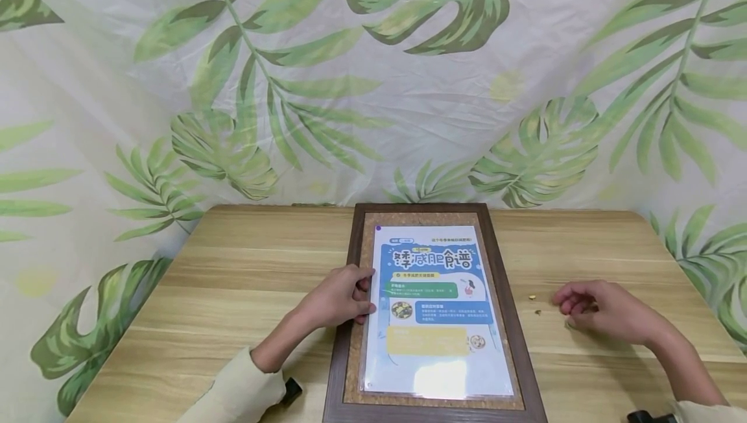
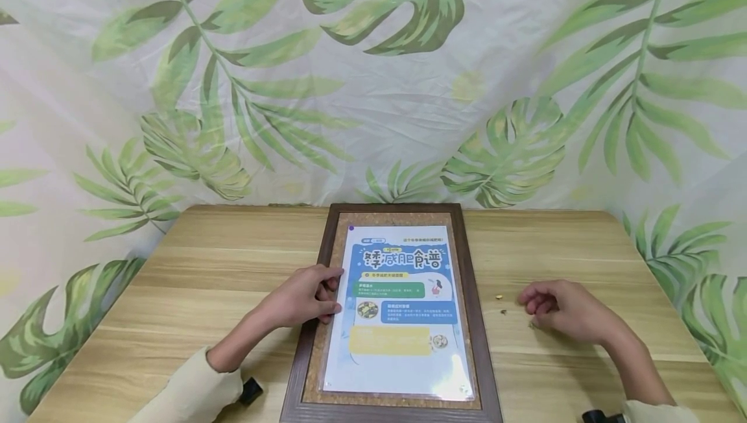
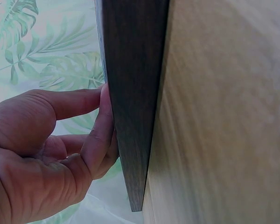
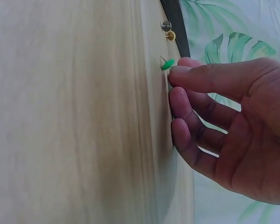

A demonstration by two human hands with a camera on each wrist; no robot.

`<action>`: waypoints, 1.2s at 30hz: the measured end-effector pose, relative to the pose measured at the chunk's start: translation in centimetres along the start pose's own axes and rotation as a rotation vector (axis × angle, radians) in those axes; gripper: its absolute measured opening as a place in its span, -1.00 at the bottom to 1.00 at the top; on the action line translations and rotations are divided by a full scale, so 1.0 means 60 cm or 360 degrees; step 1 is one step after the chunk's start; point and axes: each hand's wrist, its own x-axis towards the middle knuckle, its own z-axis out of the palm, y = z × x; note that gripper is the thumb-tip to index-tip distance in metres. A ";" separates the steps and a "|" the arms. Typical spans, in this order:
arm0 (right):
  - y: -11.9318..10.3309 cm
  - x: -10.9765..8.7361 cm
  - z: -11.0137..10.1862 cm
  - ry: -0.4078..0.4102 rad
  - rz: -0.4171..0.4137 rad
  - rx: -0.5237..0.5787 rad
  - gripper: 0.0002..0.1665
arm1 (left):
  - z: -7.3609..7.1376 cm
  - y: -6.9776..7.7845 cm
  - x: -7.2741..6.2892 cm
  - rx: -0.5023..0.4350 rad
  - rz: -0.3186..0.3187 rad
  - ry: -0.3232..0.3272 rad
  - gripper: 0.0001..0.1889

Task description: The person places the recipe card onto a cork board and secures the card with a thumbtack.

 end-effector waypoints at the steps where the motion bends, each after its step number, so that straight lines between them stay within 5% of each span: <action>1: 0.001 -0.002 0.000 -0.0003 -0.0026 0.0009 -0.71 | 0.000 0.000 0.000 0.0000 0.0004 0.0000 -0.27; 6: 0.007 -0.008 0.004 0.0011 -0.0190 0.0040 -0.66 | 0.000 0.000 -0.001 0.0020 0.0006 0.0005 -0.28; 15: 0.000 -0.011 0.015 0.0022 -0.0262 0.0049 -0.70 | 0.000 0.002 -0.003 0.0042 0.0002 0.0016 -0.28; 36: -0.024 0.002 0.035 0.0054 -0.0219 -0.0060 -0.81 | 0.002 0.004 -0.004 0.0032 0.0007 0.0016 -0.28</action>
